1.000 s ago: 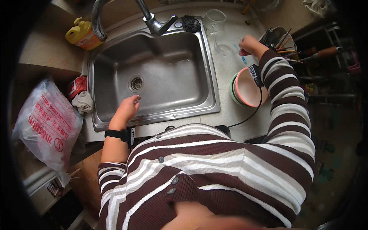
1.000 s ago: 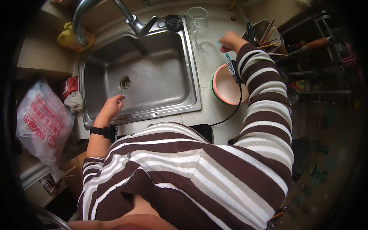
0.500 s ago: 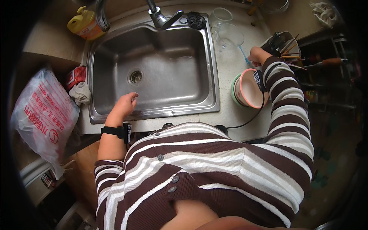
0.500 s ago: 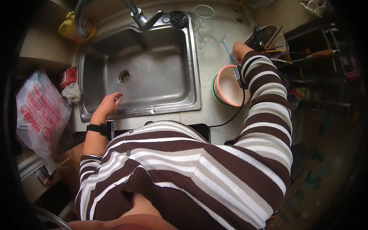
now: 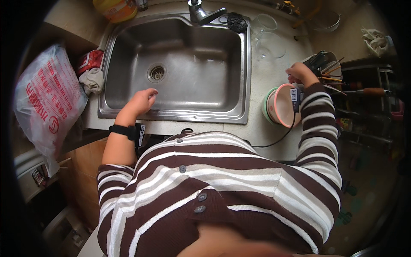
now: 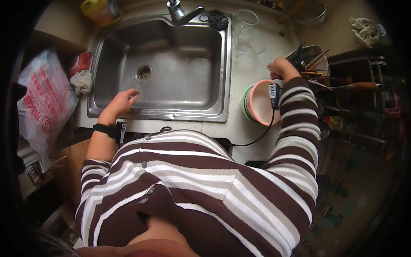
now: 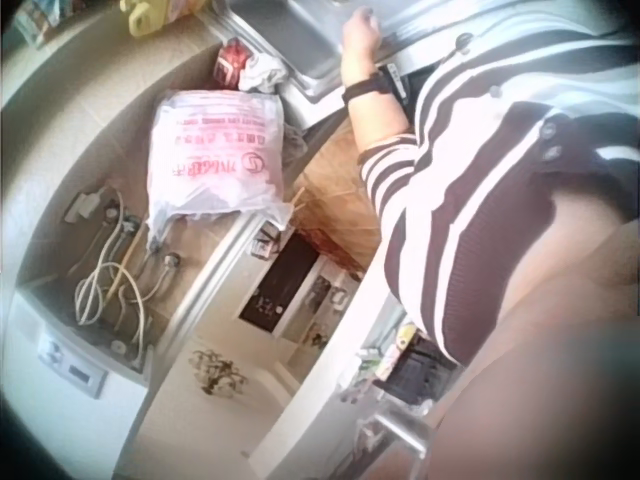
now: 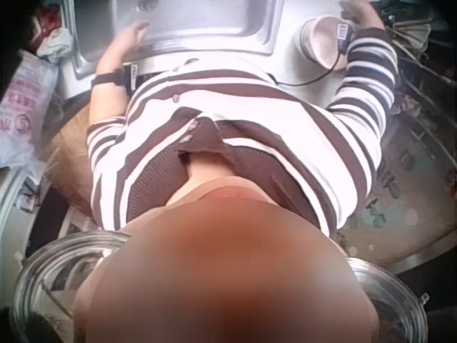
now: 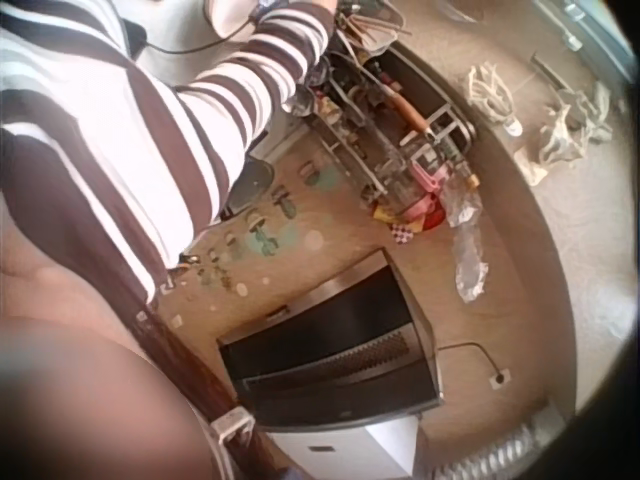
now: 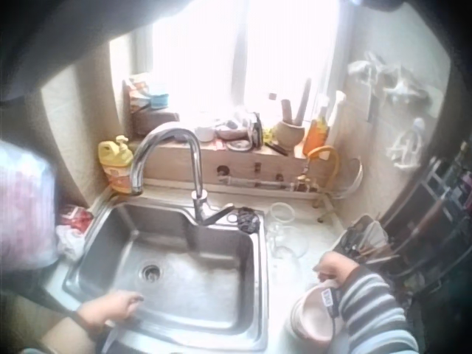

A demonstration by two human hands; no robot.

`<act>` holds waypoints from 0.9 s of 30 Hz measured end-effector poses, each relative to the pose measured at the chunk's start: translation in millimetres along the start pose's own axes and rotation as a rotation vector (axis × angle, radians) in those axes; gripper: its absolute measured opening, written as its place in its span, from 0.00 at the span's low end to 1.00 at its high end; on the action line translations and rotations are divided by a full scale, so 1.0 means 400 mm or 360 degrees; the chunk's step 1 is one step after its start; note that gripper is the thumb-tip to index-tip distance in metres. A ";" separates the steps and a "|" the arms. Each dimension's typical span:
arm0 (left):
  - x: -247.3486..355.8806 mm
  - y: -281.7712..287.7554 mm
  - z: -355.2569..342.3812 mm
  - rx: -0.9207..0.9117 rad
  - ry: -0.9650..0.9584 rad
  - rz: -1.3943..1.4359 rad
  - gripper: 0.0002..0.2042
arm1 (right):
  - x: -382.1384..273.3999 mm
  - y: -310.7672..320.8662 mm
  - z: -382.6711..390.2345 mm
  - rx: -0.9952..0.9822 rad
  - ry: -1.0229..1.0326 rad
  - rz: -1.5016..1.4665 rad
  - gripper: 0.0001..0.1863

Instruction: The person washes several dishes in a kitchen sink using a steel wool scrubber and dish soap. They scrub and rinse a white bowl with an orange design, chopsticks, a green bowl, and a pink bowl, then place the cleaned items on the counter and in a cabinet.

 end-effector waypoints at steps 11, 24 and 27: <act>-0.080 0.004 -0.007 0.0172 -0.0177 -0.0191 0.14 | -0.186 -0.035 0.427 0.0161 0.0728 -0.0534 0.08; -0.638 0.064 0.608 0.1683 0.0291 0.1101 0.09 | -0.856 -0.867 0.723 -0.0694 0.1685 0.0506 0.13; -0.758 -0.092 0.782 0.1408 0.0916 0.1013 0.08 | -0.966 -1.041 0.778 -0.0875 0.1889 0.0793 0.12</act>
Point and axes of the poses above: each hand's wrist, its own z-axis away from the middle knuckle, its own y-axis out of the back of the hand, x = y × z, the point moved 3 cm from there along -z, towards the middle knuckle, and after that the axes turned 1 degree about -y, right-handed, at the moved point
